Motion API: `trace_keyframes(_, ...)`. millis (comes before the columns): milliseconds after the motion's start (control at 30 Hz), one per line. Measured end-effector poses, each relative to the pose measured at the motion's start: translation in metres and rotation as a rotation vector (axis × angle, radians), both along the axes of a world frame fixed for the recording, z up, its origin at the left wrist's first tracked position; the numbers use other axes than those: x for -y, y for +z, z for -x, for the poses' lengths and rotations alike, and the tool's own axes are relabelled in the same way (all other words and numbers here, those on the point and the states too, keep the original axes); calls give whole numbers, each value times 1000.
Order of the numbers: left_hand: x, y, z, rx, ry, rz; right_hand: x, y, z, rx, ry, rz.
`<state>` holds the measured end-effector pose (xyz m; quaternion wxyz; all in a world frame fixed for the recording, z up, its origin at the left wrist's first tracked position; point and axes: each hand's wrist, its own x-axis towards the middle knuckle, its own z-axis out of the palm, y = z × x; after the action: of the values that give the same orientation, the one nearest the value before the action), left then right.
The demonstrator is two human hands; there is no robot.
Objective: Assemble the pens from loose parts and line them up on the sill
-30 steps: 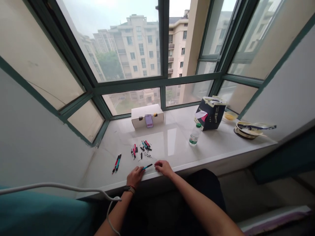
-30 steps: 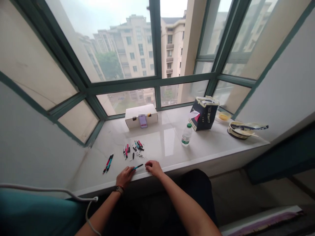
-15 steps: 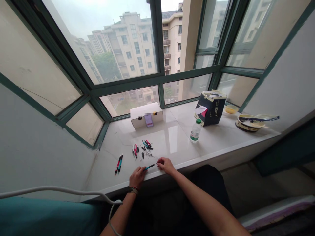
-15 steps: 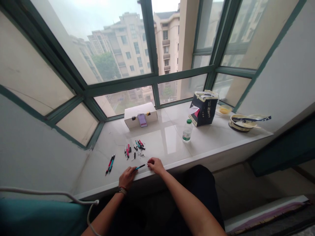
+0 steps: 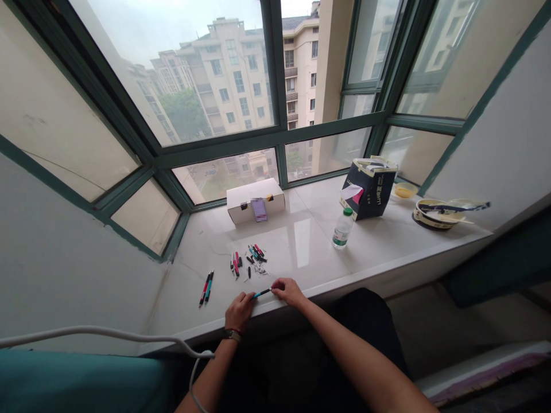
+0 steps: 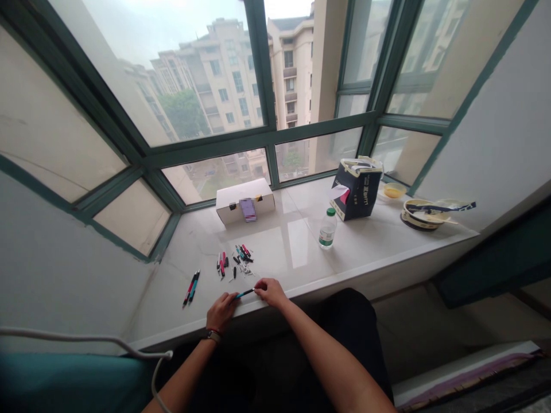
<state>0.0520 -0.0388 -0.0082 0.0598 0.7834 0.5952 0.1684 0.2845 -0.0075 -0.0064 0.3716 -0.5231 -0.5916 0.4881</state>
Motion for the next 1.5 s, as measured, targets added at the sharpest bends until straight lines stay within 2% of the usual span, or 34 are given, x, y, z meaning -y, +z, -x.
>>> trace_keyframes(200,0,-1,0,-12,0,-21,1,4,2,16,1,30)
trace_keyframes(433,0,-3,1,-20,-24,-51,6,12,4,191,-28,-105)
trace_keyframes(767,1,-6,1,-25,-36,-78,11,20,5,320,-6,-121)
trace_keyframes(1133,1,-5,1,-32,-12,-6,9,20,-1,223,67,-130)
trace_keyframes(1333,1,-7,2,-33,-30,-30,9,23,0,268,70,-138)
trace_keyframes(1500,0,-8,2,-40,-38,-47,9,20,0,203,69,-120)
